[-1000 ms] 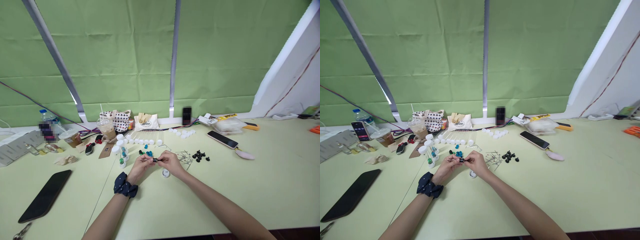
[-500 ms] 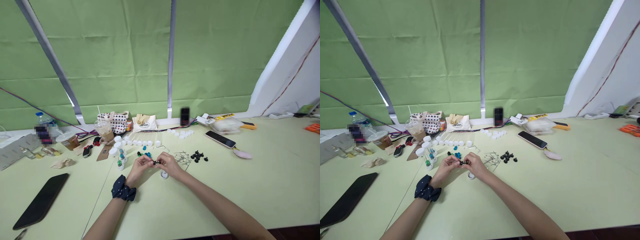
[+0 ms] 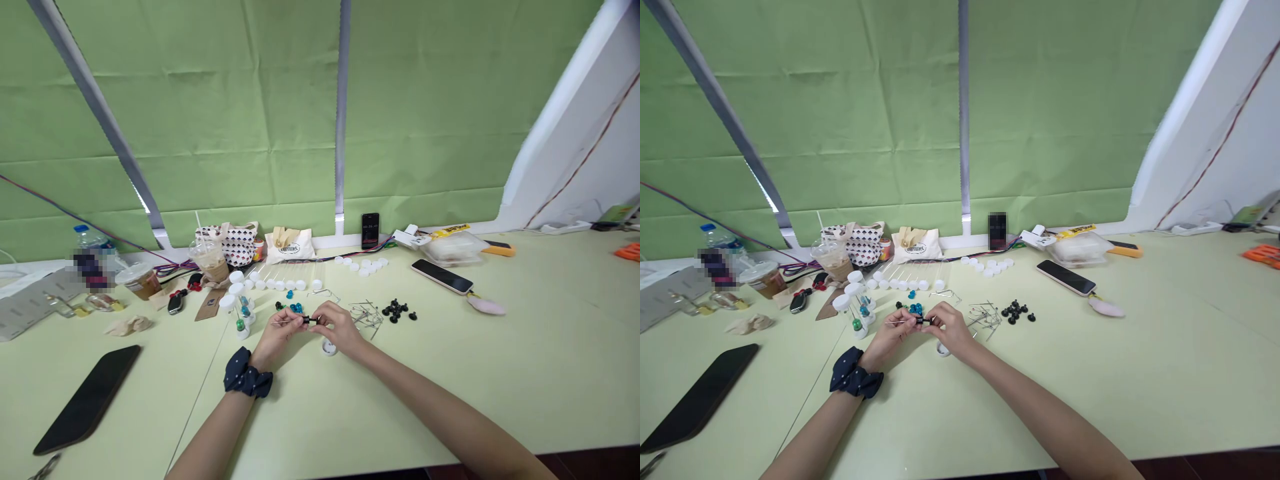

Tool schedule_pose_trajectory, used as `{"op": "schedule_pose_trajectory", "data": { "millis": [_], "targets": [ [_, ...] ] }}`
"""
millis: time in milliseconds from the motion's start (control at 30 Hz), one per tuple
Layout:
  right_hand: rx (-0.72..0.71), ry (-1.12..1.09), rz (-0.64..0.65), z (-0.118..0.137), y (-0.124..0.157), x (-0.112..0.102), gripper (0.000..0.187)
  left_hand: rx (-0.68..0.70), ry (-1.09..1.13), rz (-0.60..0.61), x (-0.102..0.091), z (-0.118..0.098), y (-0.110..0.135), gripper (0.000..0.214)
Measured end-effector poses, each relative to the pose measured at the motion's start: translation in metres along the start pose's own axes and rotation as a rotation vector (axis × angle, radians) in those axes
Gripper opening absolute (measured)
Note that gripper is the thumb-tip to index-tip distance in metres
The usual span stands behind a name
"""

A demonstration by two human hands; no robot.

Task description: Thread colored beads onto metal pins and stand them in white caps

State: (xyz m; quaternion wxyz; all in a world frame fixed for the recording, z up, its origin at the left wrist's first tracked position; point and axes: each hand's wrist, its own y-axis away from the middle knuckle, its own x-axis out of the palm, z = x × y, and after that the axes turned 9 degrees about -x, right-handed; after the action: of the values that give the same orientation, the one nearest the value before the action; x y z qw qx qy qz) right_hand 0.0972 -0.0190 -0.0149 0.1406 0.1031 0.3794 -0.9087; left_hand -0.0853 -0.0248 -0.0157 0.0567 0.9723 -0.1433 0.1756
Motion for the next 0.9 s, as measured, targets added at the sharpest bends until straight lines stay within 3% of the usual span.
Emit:
{"op": "schedule_pose_trajectory", "data": {
  "millis": [167, 333, 433, 733, 900],
  "targets": [
    [0.017, -0.063, 0.000, 0.0024, -0.0002, -0.0002, 0.020, 0.002, -0.003, 0.005, -0.0036, 0.0011, -0.0018, 0.017],
    [0.290, -0.358, -0.088, 0.0041, -0.0012, 0.0037, 0.030, -0.001, 0.001, -0.028, -0.0047, 0.0013, -0.0017, 0.020],
    [0.359, -0.425, -0.081, 0.0044, -0.0015, 0.0059, 0.029, -0.002, 0.003, -0.047, -0.0043, 0.0005, -0.0015, 0.021],
    [0.179, -0.241, -0.080, 0.0004, 0.0009, 0.0059, 0.021, 0.003, 0.001, -0.046, -0.0032, -0.0012, -0.0010, 0.020],
    [0.255, -0.340, -0.051, 0.0079, -0.0025, 0.0029, 0.025, 0.007, -0.017, -0.043, -0.0070, 0.0007, -0.0030, 0.020]
  ]
}}
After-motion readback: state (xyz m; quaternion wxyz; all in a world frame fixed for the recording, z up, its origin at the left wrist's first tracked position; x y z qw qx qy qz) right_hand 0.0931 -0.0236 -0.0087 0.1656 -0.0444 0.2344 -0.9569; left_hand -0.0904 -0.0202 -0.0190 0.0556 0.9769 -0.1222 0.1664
